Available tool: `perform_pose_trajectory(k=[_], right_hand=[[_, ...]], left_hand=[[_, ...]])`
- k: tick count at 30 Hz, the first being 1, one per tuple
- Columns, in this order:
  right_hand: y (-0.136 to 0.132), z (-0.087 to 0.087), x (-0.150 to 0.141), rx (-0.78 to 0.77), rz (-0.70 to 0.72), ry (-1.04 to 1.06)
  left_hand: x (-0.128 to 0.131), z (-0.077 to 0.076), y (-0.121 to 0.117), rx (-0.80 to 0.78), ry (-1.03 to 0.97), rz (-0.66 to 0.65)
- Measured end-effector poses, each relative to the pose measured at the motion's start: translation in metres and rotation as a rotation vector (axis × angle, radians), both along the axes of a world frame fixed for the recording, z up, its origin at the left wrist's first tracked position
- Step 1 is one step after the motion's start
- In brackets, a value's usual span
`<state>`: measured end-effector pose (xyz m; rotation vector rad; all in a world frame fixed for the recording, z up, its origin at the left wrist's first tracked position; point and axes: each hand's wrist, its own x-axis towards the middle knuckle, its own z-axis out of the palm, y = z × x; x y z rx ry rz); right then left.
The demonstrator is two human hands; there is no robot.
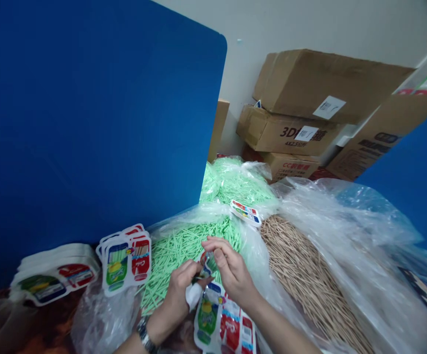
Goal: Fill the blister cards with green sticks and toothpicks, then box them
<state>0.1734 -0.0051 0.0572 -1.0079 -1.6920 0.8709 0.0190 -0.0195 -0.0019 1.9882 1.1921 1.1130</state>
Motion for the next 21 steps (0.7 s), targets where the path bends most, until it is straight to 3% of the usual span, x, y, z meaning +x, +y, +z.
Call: perform_pose_trajectory(k=[5, 10, 13, 17, 19, 21], right_hand=[[0.001, 0.019, -0.002, -0.037, 0.041, 0.023], [0.024, 0.037, 0.020, -0.012, -0.155, 0.458], [0.037, 0.017, 0.033, -0.110, -0.197, 0.420], [0.033, -0.032, 0.026, -0.499, 0.126, 0.268], [0.027, -0.048, 0.019, -0.502, 0.130, 0.308], [0.022, -0.052, 0.016, -0.393, 0.006, 0.323]], left_hand=[[-0.002, 0.000, -0.002, -0.030, -0.029, -0.020], [-0.012, -0.001, -0.001, -0.077, -0.032, -0.033], [-0.017, -0.003, 0.000, -0.054, -0.047, -0.043], [-0.021, 0.003, -0.001, -0.060, -0.063, -0.081], [-0.022, 0.009, -0.002, -0.077, -0.077, -0.106], [-0.024, 0.013, -0.002, -0.099, -0.095, -0.095]])
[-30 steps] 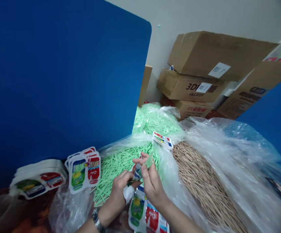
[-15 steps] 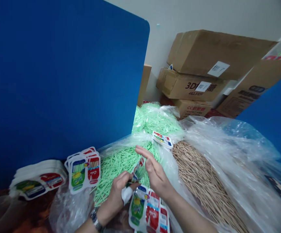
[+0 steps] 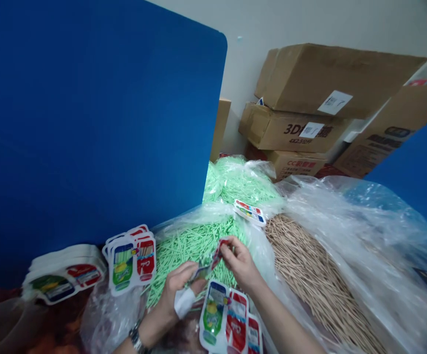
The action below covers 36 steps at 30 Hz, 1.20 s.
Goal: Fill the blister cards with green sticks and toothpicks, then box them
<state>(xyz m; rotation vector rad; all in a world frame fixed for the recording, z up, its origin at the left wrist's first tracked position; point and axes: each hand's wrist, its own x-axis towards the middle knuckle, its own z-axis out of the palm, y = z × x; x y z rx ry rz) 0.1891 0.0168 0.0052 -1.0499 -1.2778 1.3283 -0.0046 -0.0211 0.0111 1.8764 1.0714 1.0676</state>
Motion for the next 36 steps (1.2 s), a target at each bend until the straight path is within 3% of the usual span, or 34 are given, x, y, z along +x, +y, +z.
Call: perform_pose_trajectory(k=[6, 10, 13, 17, 22, 25, 31, 36], right_hand=[[-0.011, 0.008, 0.004, 0.116, -0.099, -0.151], [-0.016, 0.001, 0.003, 0.140, -0.113, -0.180], [-0.018, -0.003, 0.002, 0.141, -0.125, -0.194], [-0.022, -0.001, -0.003, 0.093, -0.084, -0.191], [-0.026, 0.002, -0.011, 0.061, -0.116, -0.171], [-0.030, 0.000, -0.011, 0.037, -0.055, -0.166], [-0.048, -0.001, -0.019, 0.020, 0.115, -0.279], [-0.051, 0.012, -0.004, 0.161, 0.278, -0.605]], left_hand=[[0.002, -0.015, 0.001, -0.080, -0.121, 0.187], [0.006, -0.025, 0.000, -0.228, -0.292, 0.176], [0.008, -0.024, 0.001, -0.287, -0.354, 0.203], [0.009, -0.019, 0.003, -0.367, -0.260, 0.283], [0.006, -0.015, 0.000, -0.371, -0.307, 0.252], [0.000, -0.017, -0.005, -0.399, -0.271, 0.227], [-0.029, -0.020, -0.027, -0.375, -0.185, 0.193], [-0.087, -0.010, -0.026, -0.437, -0.168, 0.361]])
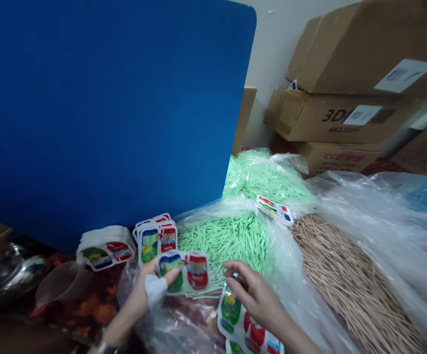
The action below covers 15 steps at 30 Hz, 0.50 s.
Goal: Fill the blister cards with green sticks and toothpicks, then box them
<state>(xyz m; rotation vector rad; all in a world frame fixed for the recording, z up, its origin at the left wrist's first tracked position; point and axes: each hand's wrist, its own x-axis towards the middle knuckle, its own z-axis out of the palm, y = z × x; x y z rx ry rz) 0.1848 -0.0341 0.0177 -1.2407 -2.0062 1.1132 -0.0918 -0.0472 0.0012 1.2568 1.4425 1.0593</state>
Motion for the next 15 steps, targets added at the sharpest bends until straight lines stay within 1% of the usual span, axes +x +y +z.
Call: perform_pose_trajectory(k=[2, 3, 4, 5, 6, 7, 8, 9, 11, 13, 15], right_hand=[[0.002, -0.002, 0.017, 0.039, 0.063, -0.267], [0.003, -0.007, 0.027, 0.032, 0.089, -0.441], [0.003, -0.013, 0.035, 0.014, 0.097, -0.626], [0.003, -0.021, 0.043, -0.005, 0.083, -0.796], [0.001, -0.030, 0.049, -0.018, 0.058, -0.928], [0.000, -0.038, 0.053, -0.026, 0.036, -1.015], [-0.002, -0.045, 0.057, -0.033, 0.021, -1.058], [-0.004, -0.050, 0.060, -0.044, 0.015, -1.068], [-0.007, -0.055, 0.064, -0.081, 0.023, -1.037], [-0.006, -0.056, 0.067, -0.115, 0.017, -1.002], [-0.005, -0.055, 0.069, -0.122, -0.017, -0.974]], left_hand=[[-0.029, -0.004, 0.011, 0.007, 0.048, 0.056], [-0.042, -0.009, 0.017, 0.045, 0.125, 0.108], [-0.053, -0.015, 0.023, 0.091, 0.273, 0.151], [-0.062, -0.022, 0.028, 0.155, 0.493, 0.218], [-0.069, -0.029, 0.033, 0.207, 0.698, 0.287], [-0.072, -0.036, 0.036, 0.246, 0.846, 0.348], [-0.073, -0.041, 0.038, 0.278, 0.958, 0.395], [-0.072, -0.046, 0.040, 0.296, 1.022, 0.425], [-0.067, -0.050, 0.039, 0.303, 1.076, 0.459], [-0.062, -0.048, 0.037, 0.295, 1.124, 0.477], [-0.059, -0.043, 0.035, 0.296, 1.122, 0.475]])
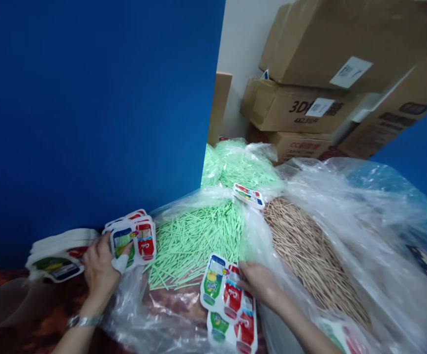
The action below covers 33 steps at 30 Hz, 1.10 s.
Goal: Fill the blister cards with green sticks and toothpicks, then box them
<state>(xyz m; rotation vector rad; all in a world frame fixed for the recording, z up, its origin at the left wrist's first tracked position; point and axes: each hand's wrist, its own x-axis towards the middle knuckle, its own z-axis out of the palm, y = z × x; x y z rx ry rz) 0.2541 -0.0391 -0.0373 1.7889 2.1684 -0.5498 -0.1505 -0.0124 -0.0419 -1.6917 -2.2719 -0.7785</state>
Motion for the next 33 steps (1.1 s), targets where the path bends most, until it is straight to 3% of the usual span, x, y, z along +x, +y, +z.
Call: perform_pose_trajectory(k=[5, 9, 11, 13, 17, 20, 23, 25, 29, 33], right_hand=[[0.002, -0.005, 0.001, 0.062, -0.108, 0.000], [0.001, -0.011, 0.002, 0.058, -0.109, -0.003], [0.000, -0.013, 0.002, 0.054, -0.112, 0.023], [0.000, -0.014, 0.002, 0.051, -0.135, 0.042], [0.002, -0.012, 0.000, 0.030, -0.163, 0.028], [0.002, -0.013, 0.000, 0.046, -0.164, 0.041], [-0.001, -0.014, 0.002, 0.099, -0.211, 0.160], [-0.004, -0.013, 0.004, 0.096, -0.297, 0.365], [-0.011, 0.002, 0.000, -0.005, -0.461, 0.987], [-0.018, 0.027, -0.015, 0.028, -0.483, 1.238]], left_hand=[[0.009, 0.017, -0.006, 0.080, -0.023, 0.005], [0.033, 0.024, -0.009, 0.133, -0.058, -0.052], [0.055, 0.021, -0.013, 0.133, -0.125, -0.200], [0.083, 0.015, -0.021, 0.092, -0.223, -0.441], [0.141, 0.003, -0.041, -0.313, -0.296, -0.863], [0.169, -0.005, -0.052, -0.499, -0.165, -1.015], [0.176, -0.014, -0.057, -0.602, -0.105, -1.027], [0.175, -0.020, -0.058, -0.641, -0.166, -1.024], [0.174, -0.029, -0.062, -0.607, -0.521, -0.935], [0.186, -0.033, -0.061, -0.503, -0.978, -0.710]])
